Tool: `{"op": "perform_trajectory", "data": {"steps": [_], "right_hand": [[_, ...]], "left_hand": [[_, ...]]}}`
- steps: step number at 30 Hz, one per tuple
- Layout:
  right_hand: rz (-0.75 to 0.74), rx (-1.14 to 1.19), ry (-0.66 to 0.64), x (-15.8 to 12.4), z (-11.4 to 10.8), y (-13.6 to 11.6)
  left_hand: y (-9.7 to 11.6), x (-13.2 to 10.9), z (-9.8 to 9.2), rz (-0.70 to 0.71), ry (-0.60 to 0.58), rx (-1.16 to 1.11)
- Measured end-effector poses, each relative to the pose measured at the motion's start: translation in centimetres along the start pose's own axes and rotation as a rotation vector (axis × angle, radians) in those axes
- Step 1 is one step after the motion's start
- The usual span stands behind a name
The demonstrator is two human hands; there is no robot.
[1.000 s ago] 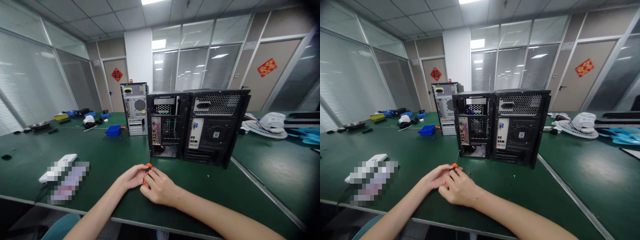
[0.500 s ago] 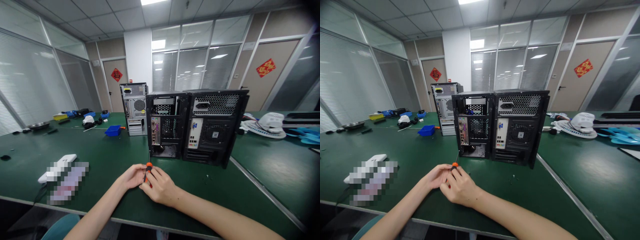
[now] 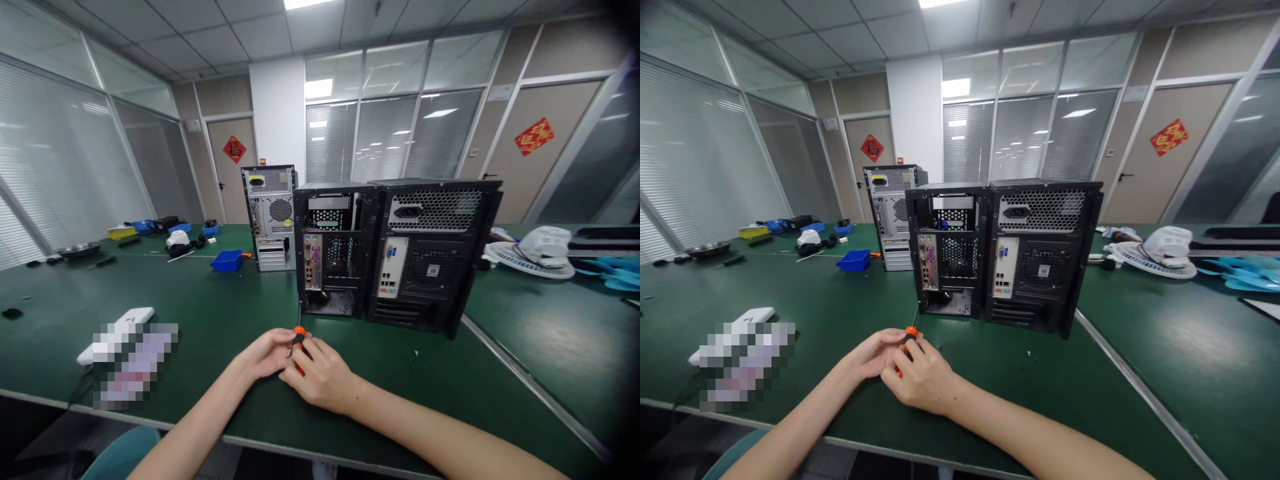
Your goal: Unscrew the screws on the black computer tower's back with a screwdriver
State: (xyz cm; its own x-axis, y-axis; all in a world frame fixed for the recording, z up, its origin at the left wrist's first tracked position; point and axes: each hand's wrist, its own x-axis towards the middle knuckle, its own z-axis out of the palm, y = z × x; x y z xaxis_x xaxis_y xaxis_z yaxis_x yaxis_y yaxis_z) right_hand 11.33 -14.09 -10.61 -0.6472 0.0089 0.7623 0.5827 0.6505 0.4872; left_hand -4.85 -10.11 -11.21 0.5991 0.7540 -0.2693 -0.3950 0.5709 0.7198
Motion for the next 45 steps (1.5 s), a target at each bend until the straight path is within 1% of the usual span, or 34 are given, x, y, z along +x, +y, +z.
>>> {"op": "perform_trajectory", "data": {"steps": [4, 7, 9, 12, 17, 23, 26, 31, 34, 37, 45], "right_hand": [[-0.085, 0.013, -0.028, 0.3, -0.3, 0.5], [-0.208, 0.063, -0.054, 0.6, -0.6, 0.9], [-0.277, 0.116, -0.106, 0.8, -0.7, 1.1], [-0.323, 0.187, -0.221, 1.1, -1.1, 1.1], [-0.342, 0.244, -0.338, 1.6, -2.1, 1.5], [-0.261, 0.253, -0.457, 2.3, -3.1, 2.3], [-0.251, 0.282, -0.527, 2.5, -3.5, 2.5], [-0.266, 0.329, -0.61, 2.7, -3.9, 2.7], [-0.266, 0.327, -0.601, 2.7, -4.0, 2.6], [-0.265, 0.3, -0.546, 2.7, -3.9, 2.4], [-0.271, 0.206, -0.411, 2.2, -3.0, 2.0]], "left_hand": [[-0.1, 0.0, 0.0, 0.004, -0.001, 0.011], [0.0, 0.0, 0.1, -0.01, 0.032, 0.019], [0.0, -0.1, 0.3, -0.013, 0.057, 0.024], [0.1, -0.1, 0.3, -0.015, 0.076, 0.031], [0.0, 0.0, 0.0, -0.025, 0.094, 0.04], [0.1, 0.1, 0.0, -0.059, 0.118, 0.008], [0.1, 0.2, -0.2, -0.076, 0.118, -0.013], [-0.2, 0.5, -1.0, -0.002, 0.1, 0.04], [-0.3, 0.5, -1.1, 0.004, 0.112, 0.065], [-0.2, 0.2, -0.7, -0.003, 0.137, 0.061], [-0.1, 0.0, 0.1, -0.01, 0.15, 0.037]]}}
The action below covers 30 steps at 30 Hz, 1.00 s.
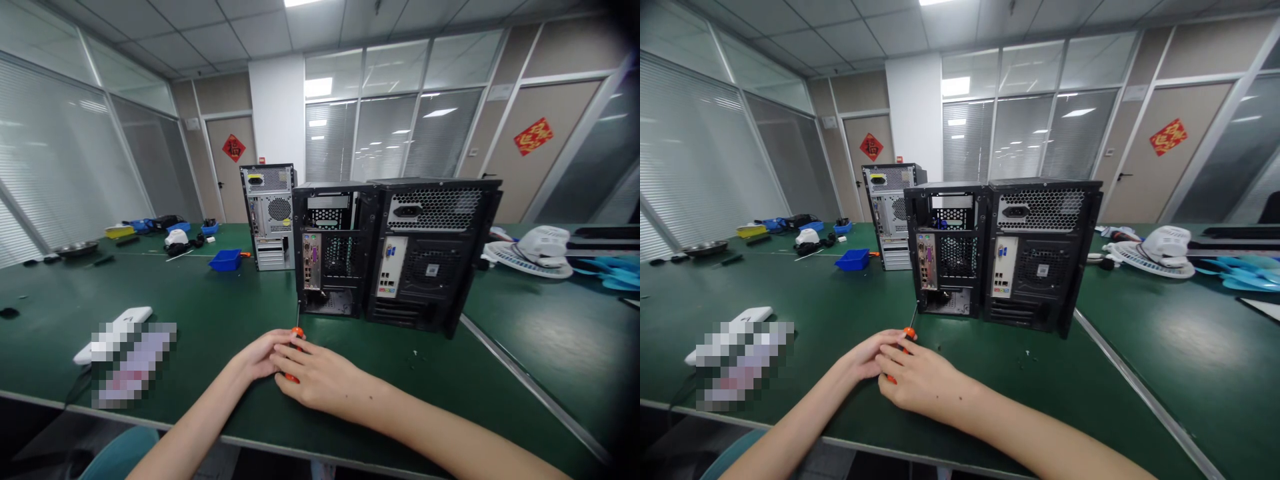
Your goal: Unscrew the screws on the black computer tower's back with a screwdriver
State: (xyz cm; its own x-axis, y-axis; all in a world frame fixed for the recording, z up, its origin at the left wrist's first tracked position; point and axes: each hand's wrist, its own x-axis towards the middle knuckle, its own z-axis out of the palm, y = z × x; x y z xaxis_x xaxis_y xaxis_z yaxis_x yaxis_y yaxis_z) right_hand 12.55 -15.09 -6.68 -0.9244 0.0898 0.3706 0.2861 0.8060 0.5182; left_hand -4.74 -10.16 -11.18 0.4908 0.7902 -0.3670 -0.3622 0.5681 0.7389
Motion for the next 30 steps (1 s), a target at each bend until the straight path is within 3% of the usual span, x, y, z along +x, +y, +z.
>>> {"op": "perform_trajectory", "data": {"steps": [15, 30], "right_hand": [[0.017, -0.071, 0.119, -0.2, 0.5, -0.7], [0.007, -0.003, 0.059, -0.1, -0.6, -0.6]], "left_hand": [[-0.1, -0.2, 0.7, 0.003, 0.076, 0.012], [-0.1, -0.2, 0.6, 0.025, 0.089, 0.053]]}}
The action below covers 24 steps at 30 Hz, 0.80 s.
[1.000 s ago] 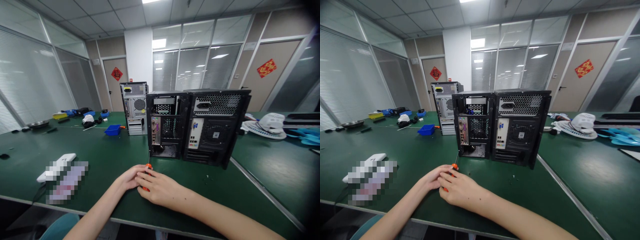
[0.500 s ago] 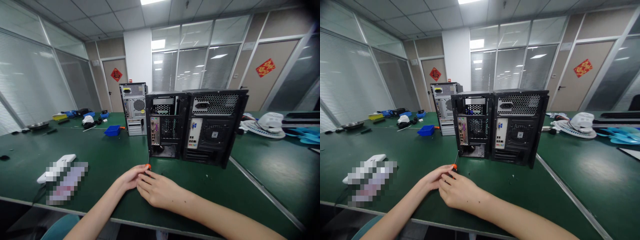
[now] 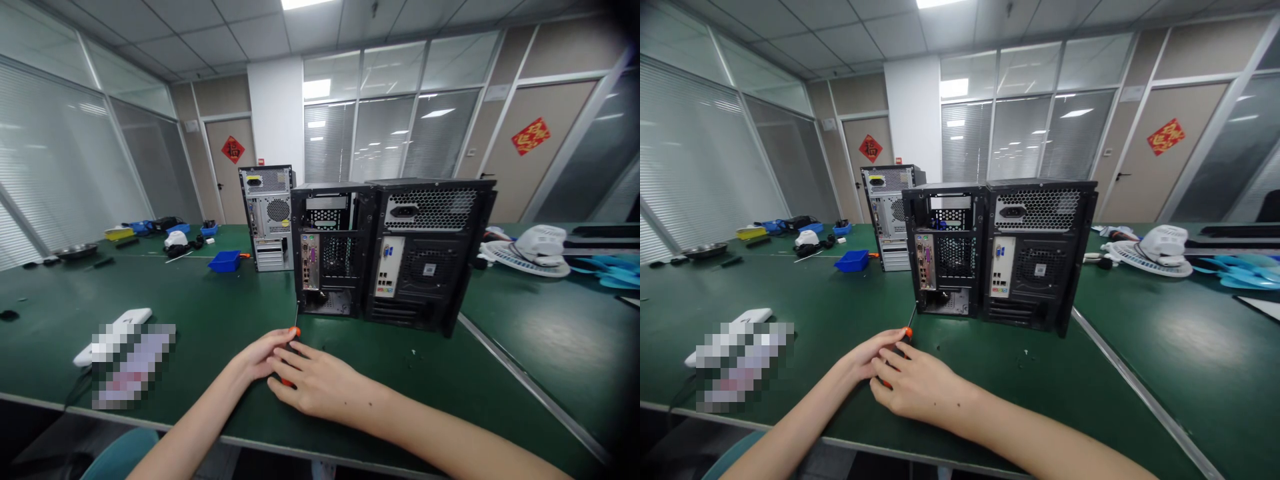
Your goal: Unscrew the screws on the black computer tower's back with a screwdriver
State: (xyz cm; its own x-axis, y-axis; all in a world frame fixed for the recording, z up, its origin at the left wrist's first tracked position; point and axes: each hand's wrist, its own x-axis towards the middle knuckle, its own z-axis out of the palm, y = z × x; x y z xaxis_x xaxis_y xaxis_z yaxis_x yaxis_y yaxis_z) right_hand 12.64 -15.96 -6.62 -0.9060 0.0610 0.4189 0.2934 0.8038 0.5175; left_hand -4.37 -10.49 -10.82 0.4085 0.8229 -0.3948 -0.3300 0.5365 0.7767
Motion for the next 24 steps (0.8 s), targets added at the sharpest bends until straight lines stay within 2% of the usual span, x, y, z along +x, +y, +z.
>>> {"op": "perform_trajectory", "data": {"steps": [9, 19, 24], "right_hand": [[-0.012, 0.019, -0.044, -0.01, 0.37, -0.04], [-0.013, -0.026, 0.056, 0.09, 0.6, -0.08], [-0.026, -0.034, 0.019, 0.14, 0.69, -0.1]], "left_hand": [[-0.07, 0.07, 0.05, -0.011, 0.023, -0.017], [-0.14, 0.19, -0.07, 0.013, 0.006, 0.01], [-0.32, 0.33, -0.15, 0.021, 0.022, 0.012]]}}
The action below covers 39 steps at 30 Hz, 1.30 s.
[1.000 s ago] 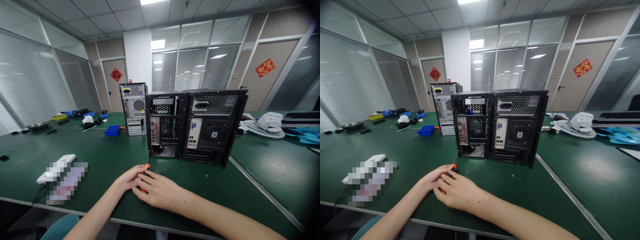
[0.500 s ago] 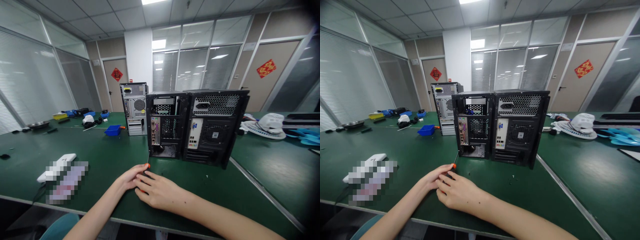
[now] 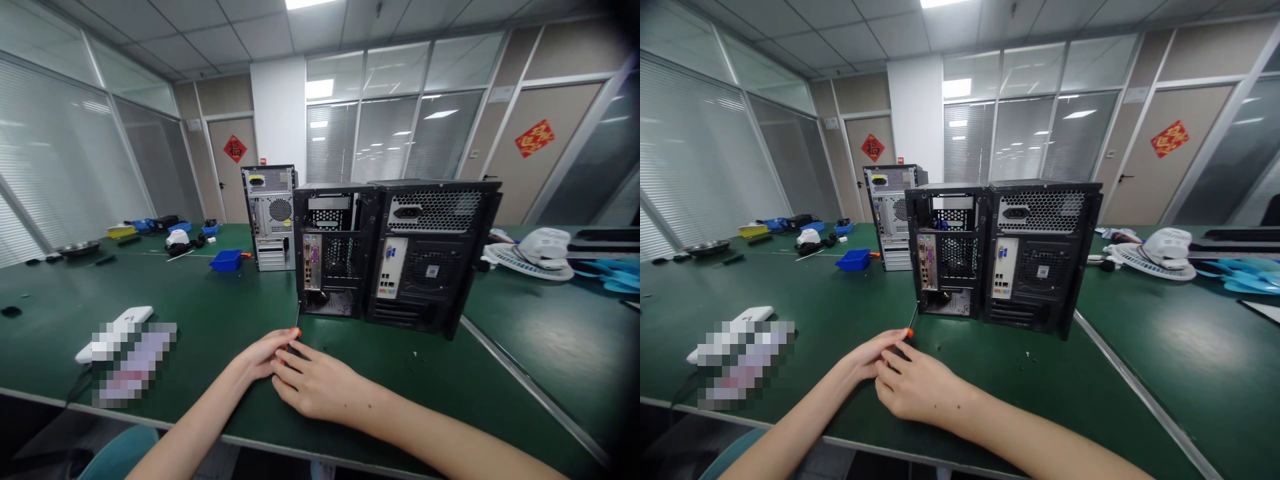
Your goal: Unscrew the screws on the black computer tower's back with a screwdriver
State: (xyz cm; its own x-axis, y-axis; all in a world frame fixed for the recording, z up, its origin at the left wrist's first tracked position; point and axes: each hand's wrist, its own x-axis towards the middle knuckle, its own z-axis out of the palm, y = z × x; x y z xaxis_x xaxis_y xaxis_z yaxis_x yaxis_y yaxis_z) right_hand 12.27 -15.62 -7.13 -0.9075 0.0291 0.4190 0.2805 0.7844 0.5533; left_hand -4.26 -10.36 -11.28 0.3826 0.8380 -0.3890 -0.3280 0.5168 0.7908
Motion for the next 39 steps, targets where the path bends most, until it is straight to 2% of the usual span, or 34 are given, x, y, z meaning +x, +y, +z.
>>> {"op": "perform_trajectory", "data": {"steps": [27, 39], "right_hand": [[-0.011, -0.073, 0.032, 0.04, 0.26, 0.02], [0.028, -0.089, 0.114, 0.03, 0.44, -0.18]], "left_hand": [[-0.15, -0.08, 0.26, -0.027, -0.007, -0.005], [-0.26, 0.25, 0.03, -0.018, -0.006, -0.02]]}}
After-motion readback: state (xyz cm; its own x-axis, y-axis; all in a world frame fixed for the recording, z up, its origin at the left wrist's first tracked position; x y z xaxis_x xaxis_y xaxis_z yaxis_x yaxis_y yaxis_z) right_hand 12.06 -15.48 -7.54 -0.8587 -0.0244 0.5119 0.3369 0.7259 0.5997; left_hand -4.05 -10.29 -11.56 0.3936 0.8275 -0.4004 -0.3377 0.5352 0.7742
